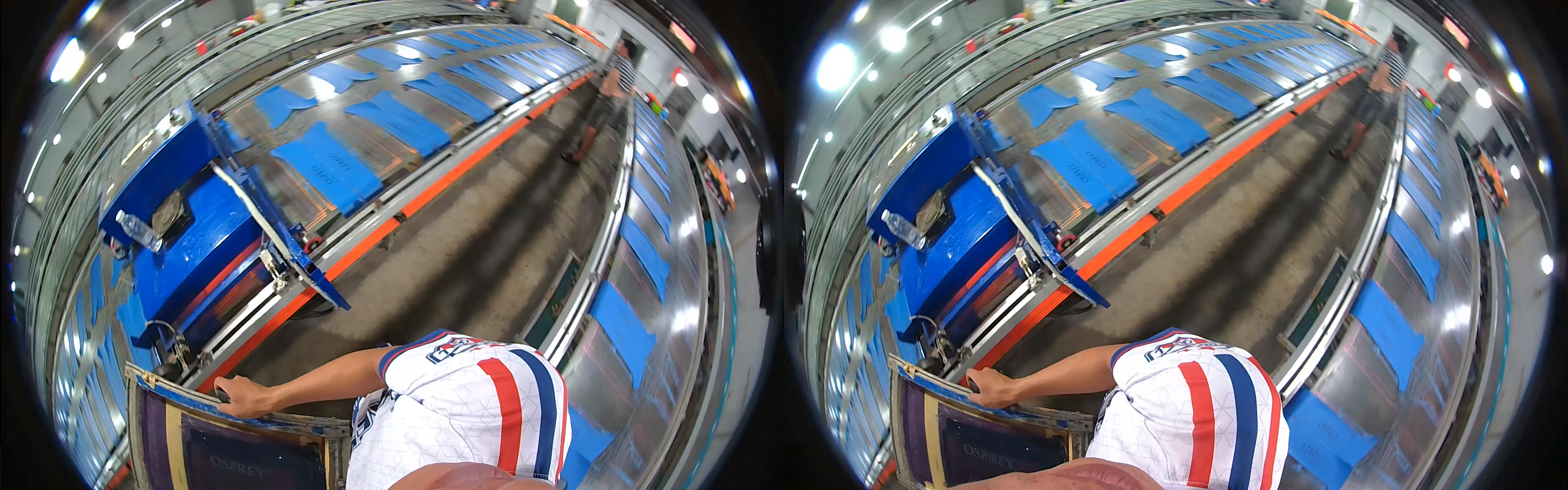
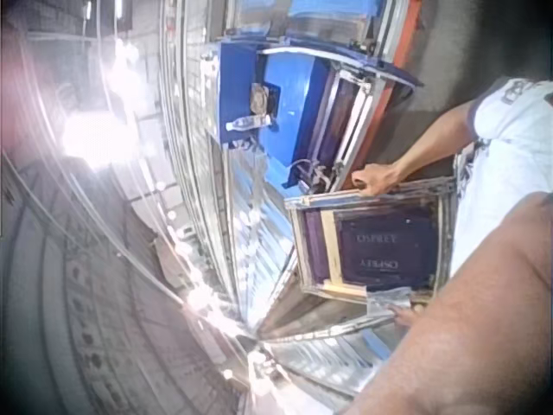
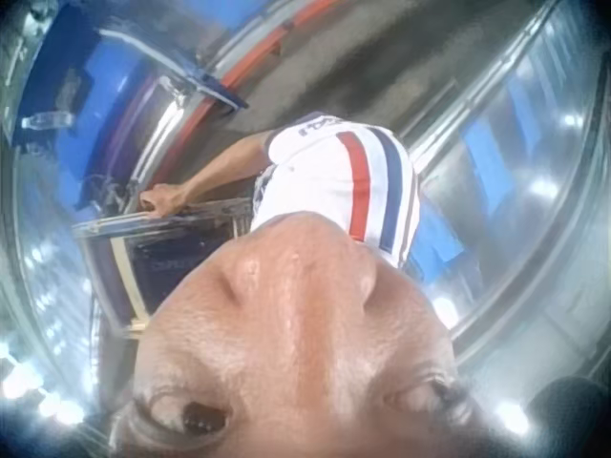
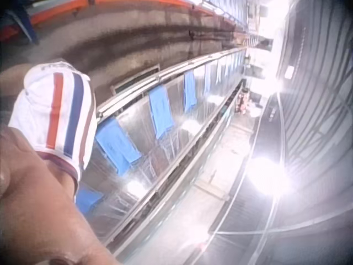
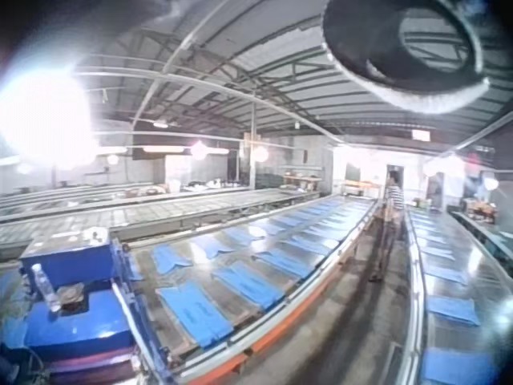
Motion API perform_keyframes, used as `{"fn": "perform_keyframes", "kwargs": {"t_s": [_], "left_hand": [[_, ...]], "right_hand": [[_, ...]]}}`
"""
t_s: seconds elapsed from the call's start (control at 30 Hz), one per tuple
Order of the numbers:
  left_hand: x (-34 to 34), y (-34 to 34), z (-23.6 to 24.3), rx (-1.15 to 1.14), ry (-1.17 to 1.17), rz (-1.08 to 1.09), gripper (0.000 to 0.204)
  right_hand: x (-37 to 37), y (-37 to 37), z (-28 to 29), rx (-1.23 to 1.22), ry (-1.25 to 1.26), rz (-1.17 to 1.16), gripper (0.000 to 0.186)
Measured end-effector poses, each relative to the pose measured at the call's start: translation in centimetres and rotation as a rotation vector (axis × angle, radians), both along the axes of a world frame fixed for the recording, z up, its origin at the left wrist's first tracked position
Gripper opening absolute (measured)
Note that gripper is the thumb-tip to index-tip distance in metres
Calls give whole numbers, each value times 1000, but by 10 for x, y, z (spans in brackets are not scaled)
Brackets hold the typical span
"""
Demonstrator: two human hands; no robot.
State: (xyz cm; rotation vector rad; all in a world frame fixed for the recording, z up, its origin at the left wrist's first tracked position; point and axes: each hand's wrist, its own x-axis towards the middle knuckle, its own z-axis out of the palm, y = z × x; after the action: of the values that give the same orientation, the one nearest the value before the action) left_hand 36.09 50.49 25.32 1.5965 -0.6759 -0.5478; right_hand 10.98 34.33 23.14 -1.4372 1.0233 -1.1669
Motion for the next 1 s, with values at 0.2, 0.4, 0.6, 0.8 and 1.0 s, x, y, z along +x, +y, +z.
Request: {"fn": "perform_keyframes", "kwargs": {"t_s": [0.2, 0.4, 0.6, 0.8, 1.0], "left_hand": [[59, -60, 20, 4, 16, -170, 78], [188, -51, 16, -11, 88, -135, 75], [233, -31, 9, -51, 148, -28, 73], [224, -12, 16, 22, 67, 145, 73], [240, -17, 1, 3, 3, 186, 76]], "right_hand": [[30, -27, 25, -9, 5, -341, 40], [76, -62, 17, -120, 160, -438, 40], [123, -85, 9, 87, 1, -277, 41], [159, -108, -18, 188, 53, -106, 40], [187, -143, -41, 113, 35, -63, 40]]}}
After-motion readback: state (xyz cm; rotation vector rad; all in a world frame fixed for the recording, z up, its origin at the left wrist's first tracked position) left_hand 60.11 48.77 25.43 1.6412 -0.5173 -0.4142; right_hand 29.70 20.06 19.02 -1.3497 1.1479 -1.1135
